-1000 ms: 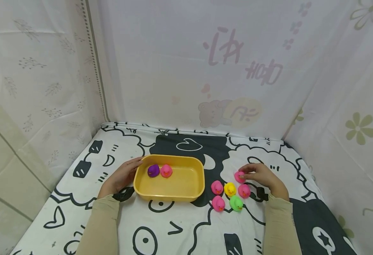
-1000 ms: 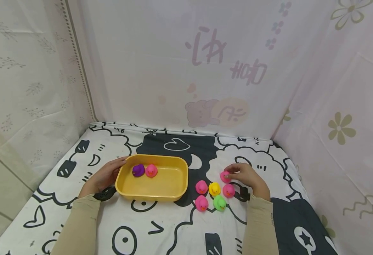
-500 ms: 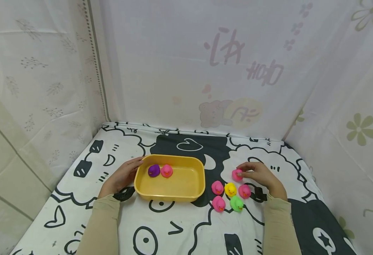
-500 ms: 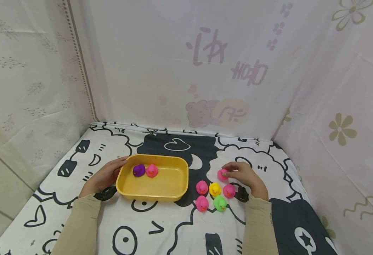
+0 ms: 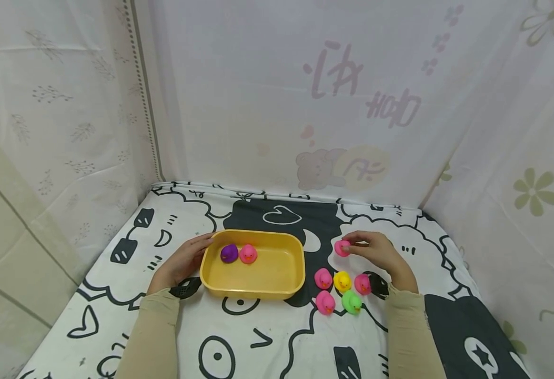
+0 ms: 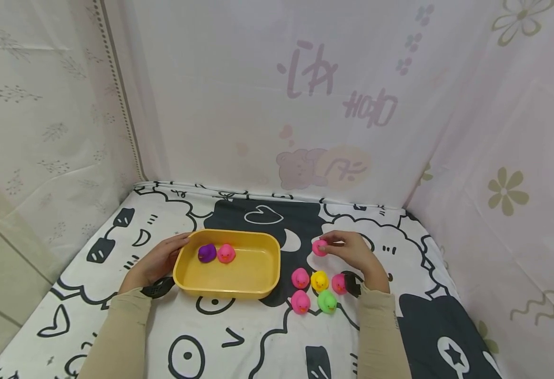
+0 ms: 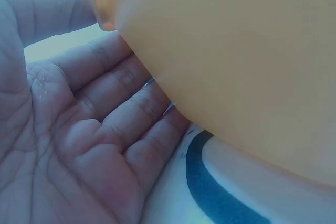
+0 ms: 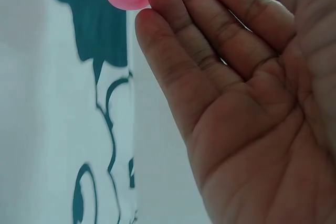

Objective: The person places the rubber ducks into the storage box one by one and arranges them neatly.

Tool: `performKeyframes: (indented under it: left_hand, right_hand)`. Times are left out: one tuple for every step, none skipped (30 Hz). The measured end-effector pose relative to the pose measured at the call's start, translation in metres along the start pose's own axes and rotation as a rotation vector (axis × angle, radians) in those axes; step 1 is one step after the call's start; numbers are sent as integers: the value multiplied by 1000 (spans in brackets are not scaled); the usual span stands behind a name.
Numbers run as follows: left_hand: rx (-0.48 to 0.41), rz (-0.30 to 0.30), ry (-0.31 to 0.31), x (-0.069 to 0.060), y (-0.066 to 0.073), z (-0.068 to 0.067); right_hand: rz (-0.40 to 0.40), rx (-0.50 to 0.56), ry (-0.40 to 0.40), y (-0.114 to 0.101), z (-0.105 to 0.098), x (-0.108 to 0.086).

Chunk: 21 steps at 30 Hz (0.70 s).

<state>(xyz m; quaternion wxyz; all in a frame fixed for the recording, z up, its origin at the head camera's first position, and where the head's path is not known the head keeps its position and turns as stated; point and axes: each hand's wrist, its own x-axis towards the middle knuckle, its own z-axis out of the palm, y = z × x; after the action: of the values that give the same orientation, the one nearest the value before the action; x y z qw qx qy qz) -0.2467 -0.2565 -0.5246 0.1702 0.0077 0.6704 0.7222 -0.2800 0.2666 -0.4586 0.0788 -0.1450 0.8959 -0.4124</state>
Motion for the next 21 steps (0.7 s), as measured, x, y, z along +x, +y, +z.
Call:
performKeyframes:
  left_hand:
    - [2, 1, 0, 0, 0, 0]
    - [1, 2, -1, -1, 0, 0]
    - [2, 4, -4, -1, 0, 0]
    - [3, 5, -5, -1, 0, 0]
    - [1, 6, -5, -1, -1, 0]
    - [2, 7, -5, -1, -1, 0]
    - [1, 6, -5, -1, -1, 0]
    - [1, 6, -5, -1, -1, 0]
    - [2, 5, -4, -1, 0, 0]
    - [1, 5, -4, -1, 0, 0]
    - [-2, 3, -4, -1, 0, 0]
    - [-3, 3, -5, -1, 0, 0]
    - [-6, 2, -5, -1, 0, 1]
    - [-5, 1, -5, -1, 0, 1]
    - [-5, 0, -4, -1, 0, 1]
    - [-6, -1, -3, -1, 0, 1]
    - [-6, -2, 0, -1, 1, 1]
    - [-5, -2, 3, -1, 1, 1]
    - [-4, -2, 6, -1, 1, 1]
    - [-2, -2, 7, -1, 0, 1]
    - [0, -2, 7, -2, 0, 0]
  right_hand:
    - [-23, -1, -9, -3, 1, 1]
    - [-38, -5, -17, -7, 1, 3]
    - [-51, -8, -25, -11, 2, 5]
    - [-60, -16, -32, -14, 3, 7]
    - [-71, -26, -39, -17, 4, 9]
    - [-79, -31, -48, -20, 5, 11]
    - [-82, -34, -56, -24, 6, 13]
    - [-84, -39, -63, -27, 8, 15]
    - [-94, -43, -68, -30, 10, 17]
    - [-103, -49, -71, -32, 12, 19]
    - [-114, -54, -74, -35, 14, 21]
    - [-123, -53, -77, -38, 17, 23]
    - [-134, -55, -78, -42, 19, 25]
    - [-149, -57, -83, -45, 23, 28]
    - [-159, -52, -92, -49, 26, 29]
    - [-166, -50, -102, -53, 29, 32]
    - [-174, -45, -113, -57, 32, 34]
    - [-182, -40, -125, -61, 36, 36]
    - [-194, -34, -138, -64, 40, 38]
    - [-208, -30, -153, -67, 43, 41]
    - [-216, -27, -165, -71, 47, 43]
